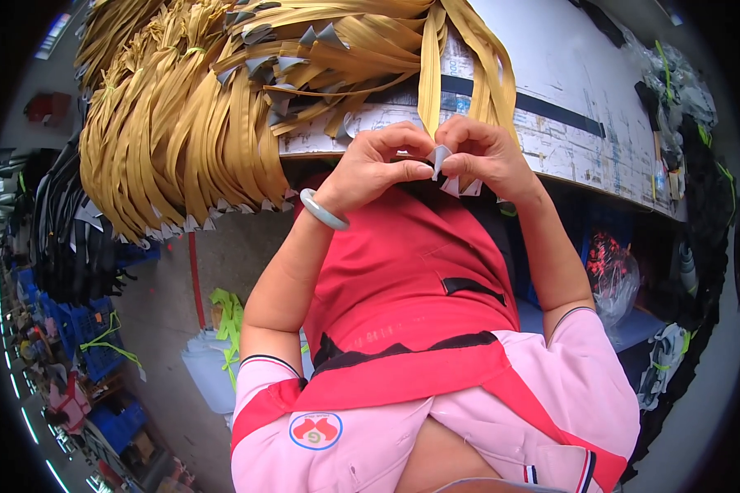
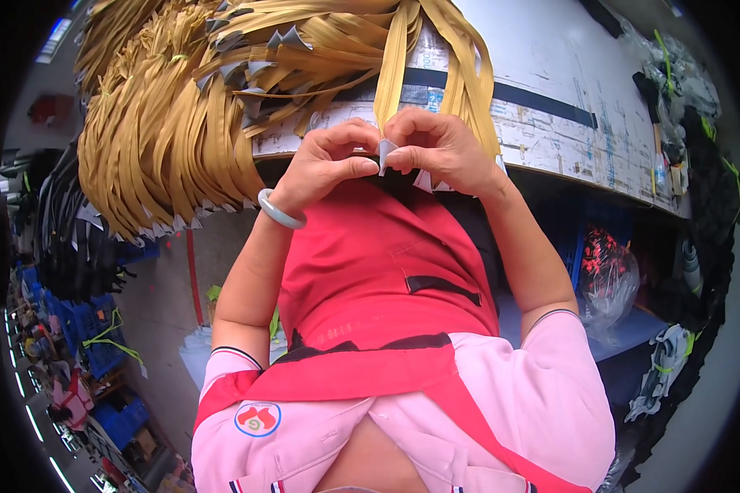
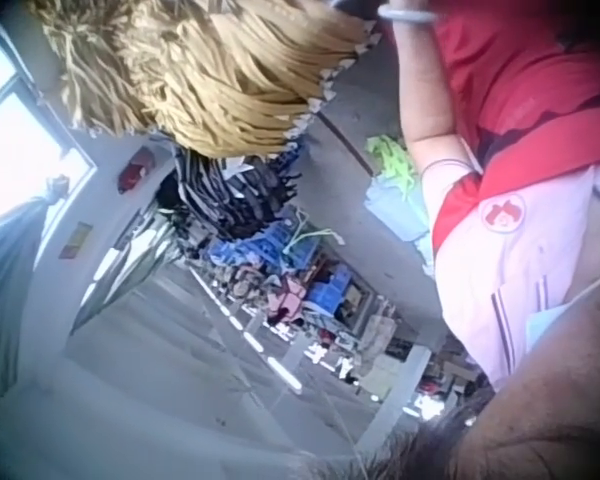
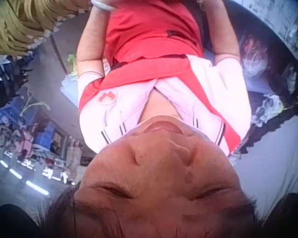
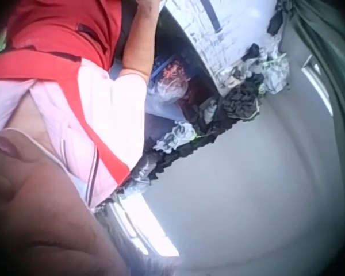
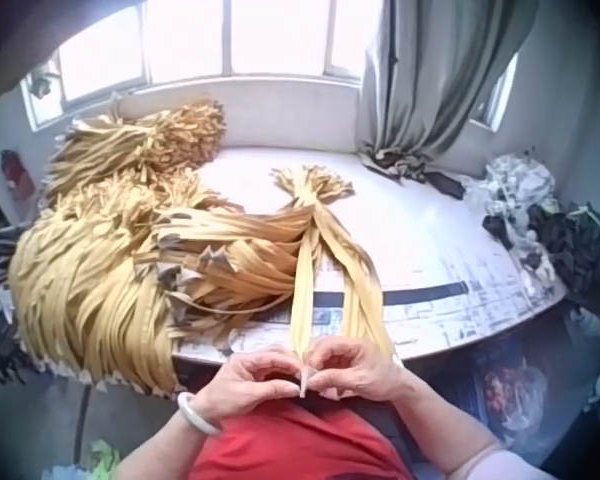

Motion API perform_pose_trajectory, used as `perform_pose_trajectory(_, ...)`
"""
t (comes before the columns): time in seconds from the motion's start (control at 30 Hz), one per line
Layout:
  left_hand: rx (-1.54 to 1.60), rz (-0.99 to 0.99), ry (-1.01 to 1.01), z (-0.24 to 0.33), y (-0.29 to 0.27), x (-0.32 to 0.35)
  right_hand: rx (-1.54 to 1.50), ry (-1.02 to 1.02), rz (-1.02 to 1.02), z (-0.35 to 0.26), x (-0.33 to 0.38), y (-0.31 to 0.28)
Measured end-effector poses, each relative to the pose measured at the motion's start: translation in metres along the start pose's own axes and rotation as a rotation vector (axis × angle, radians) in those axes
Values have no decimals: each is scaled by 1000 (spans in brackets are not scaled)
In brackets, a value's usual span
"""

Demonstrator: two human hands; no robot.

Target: Organizing and bundling yellow straps on a workbench.

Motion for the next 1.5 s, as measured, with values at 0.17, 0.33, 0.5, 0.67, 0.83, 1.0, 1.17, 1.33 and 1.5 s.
perform_pose_trajectory(0.17, -154, -50, 81, 13, -5, -11, -131, 112, -21, 15, -11, -5)
perform_pose_trajectory(0.33, -39, 52, 23, 13, -15, -10, -68, 72, 32, 5, -20, -6)
perform_pose_trajectory(0.5, -87, 144, 69, 10, -24, -7, -22, 146, 116, 10, -17, -4)
perform_pose_trajectory(0.67, -929, 410, 482, 45, -14, 11, 283, 73, 390, 18, -19, -16)
perform_pose_trajectory(0.83, -1033, 430, 497, 39, -3, 20, 588, -91, 516, 13, -19, -14)
perform_pose_trajectory(1.0, -406, 482, 300, 37, -33, 11, 192, -124, 412, 25, -15, -17)
perform_pose_trajectory(1.17, -690, 149, 173, 22, -36, 7, 23, 54, 355, 31, -12, -8)
perform_pose_trajectory(1.33, -842, 127, 340, 27, -7, 15, 49, 184, 332, 45, -9, -12)
perform_pose_trajectory(1.5, -939, 214, 399, 34, -10, 22, 29, 174, 332, 55, -1, -18)
Point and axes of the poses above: each hand's wrist, its own x-axis away from the middle knuckle, its own y-axis out of the palm, z = x × y, the point moved 10 cm from there along -x, towards the middle knuckle, and after that the axes turned 4 degrees about y, right-handed, at the moved point
